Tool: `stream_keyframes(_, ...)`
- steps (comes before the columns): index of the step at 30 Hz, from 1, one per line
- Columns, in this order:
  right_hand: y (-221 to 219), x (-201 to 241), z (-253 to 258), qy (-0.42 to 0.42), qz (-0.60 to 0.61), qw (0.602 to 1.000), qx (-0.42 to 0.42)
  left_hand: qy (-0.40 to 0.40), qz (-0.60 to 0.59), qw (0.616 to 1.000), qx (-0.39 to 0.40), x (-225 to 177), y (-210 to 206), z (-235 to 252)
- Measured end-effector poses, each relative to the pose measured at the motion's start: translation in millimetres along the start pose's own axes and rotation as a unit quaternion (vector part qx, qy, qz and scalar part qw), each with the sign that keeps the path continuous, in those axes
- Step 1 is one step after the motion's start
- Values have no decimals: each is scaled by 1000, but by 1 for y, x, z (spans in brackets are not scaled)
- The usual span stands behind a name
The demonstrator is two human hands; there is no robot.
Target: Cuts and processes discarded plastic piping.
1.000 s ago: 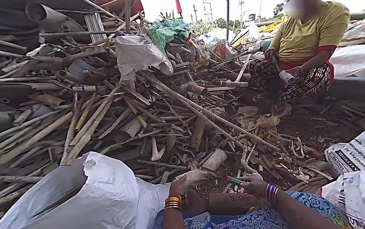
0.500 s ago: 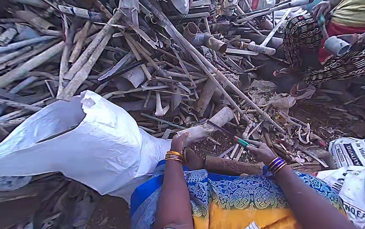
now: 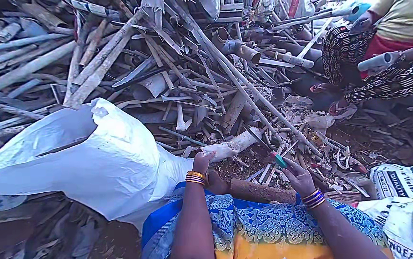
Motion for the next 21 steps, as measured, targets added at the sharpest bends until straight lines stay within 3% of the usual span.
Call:
stream_keyframes(2, -10, -1, -9, 82, -65, 994, -26, -17, 30, 999, -4, -2, -1, -1)
stream_keyframes(3, -13, 0, -12, 79, -97, 992, 16, -25, 49, 998, -6, -3, -1, 0)
stream_keyframes(5, -11, 6, -11, -19, -171, 965, 196, -29, 102, 994, -2, -4, -1, -1)
stream_keyframes(6, -13, 7, -9, -35, -187, 957, 220, -33, 137, 990, 1, -5, -1, -1)
stream_keyframes(10, -26, 7, -19, 96, -139, 985, 23, -69, 256, 964, 18, -11, 4, -3)
stream_keyframes(11, -26, 6, -20, 82, -147, 985, 37, -79, 252, 964, 15, -10, 4, -3)
stream_keyframes(12, -24, 8, -18, 30, -178, 978, 107, -84, 240, 967, 10, -7, 3, -2)
stream_keyframes(14, -20, 15, -8, -88, -269, 918, 277, -82, 215, 973, 4, -4, 1, 1)
stream_keyframes(15, -21, 15, -10, -79, -291, 913, 276, -81, 206, 975, -2, -4, 1, 2)
stream_keyframes(18, -32, 2, -25, 135, -245, 958, 60, -72, 188, 980, -12, -7, 4, 0)
stream_keyframes(19, -33, 0, -25, 160, -239, 957, 42, -68, 180, 981, -12, -10, 5, -1)
stream_keyframes(21, -28, 6, -20, 63, -282, 943, 162, -70, 137, 988, -17, -12, 4, -4)
Point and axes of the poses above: each hand's wrist, its own z-axis towards the middle knuckle, its own y-axis out of the back of the hand, x = y × z, the point moved 1 cm from there along z, towards the middle knuckle, and after that the axes turned 7 degrees about -x, right-handed, at the moved point
